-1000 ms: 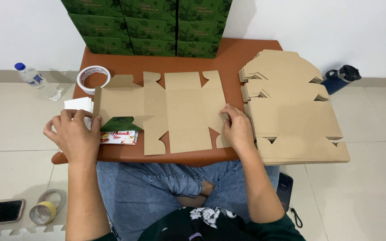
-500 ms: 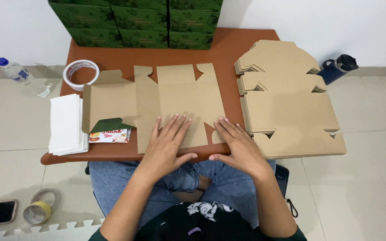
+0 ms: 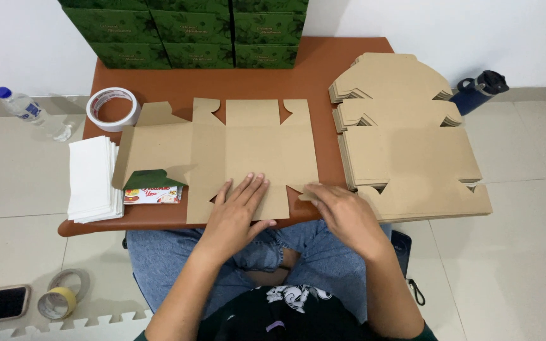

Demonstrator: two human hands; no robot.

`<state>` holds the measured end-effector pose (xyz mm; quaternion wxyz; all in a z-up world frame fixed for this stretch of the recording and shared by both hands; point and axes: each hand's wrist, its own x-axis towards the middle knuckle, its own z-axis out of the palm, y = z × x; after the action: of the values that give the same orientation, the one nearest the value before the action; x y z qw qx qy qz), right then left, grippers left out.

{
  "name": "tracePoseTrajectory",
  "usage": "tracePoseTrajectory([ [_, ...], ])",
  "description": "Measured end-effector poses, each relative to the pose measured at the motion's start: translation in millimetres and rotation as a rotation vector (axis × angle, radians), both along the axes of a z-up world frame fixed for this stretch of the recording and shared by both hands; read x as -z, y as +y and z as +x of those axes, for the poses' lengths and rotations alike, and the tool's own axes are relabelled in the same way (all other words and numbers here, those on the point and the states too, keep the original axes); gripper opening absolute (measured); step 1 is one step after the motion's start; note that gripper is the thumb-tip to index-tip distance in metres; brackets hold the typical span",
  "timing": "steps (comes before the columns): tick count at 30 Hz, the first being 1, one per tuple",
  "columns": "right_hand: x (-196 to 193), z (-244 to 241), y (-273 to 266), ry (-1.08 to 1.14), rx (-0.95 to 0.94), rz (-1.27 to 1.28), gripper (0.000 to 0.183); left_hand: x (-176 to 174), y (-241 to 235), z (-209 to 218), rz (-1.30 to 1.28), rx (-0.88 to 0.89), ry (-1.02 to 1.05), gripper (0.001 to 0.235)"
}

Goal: The person assembles a flat cardboard box by folding its sides and inserting tabs into slots. They then place a small thank you card inside the box, close the lid, and stack the finished box with others.

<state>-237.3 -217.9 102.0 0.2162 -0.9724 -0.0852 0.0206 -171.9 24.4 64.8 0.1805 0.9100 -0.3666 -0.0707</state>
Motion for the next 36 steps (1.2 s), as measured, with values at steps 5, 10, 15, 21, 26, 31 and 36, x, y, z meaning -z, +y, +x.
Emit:
tracePoseTrajectory([
  [5,6,26,2,-0.152,0.202,-0.028,0.031,-4,0,0,0.015,0.011,0.018,0.082],
  [10,43,50,7,-0.382,0.336,-0.049,0.044,-7,-19,-8,0.093,-0.005,-0.061,0.090],
  [15,76,48,6,-0.512,0.233,0.039,0.034,4,-35,-11,0.190,-0.048,-0.172,0.086],
  [21,71,11,35,-0.387,0.044,0.152,0.042,5,-38,-8,0.238,-0.041,-0.120,0.083],
  [26,81,8,39,-0.394,0.072,0.129,0.043,6,-39,-5,0.225,-0.034,-0.069,0.082],
  [31,84,10,27,-0.437,0.130,0.072,0.041,13,-40,-5,0.223,-0.041,-0.100,0.087],
  [36,84,10,15,-0.430,0.203,-0.006,0.039,21,-38,-1,0.309,-0.025,-0.088,0.094],
])
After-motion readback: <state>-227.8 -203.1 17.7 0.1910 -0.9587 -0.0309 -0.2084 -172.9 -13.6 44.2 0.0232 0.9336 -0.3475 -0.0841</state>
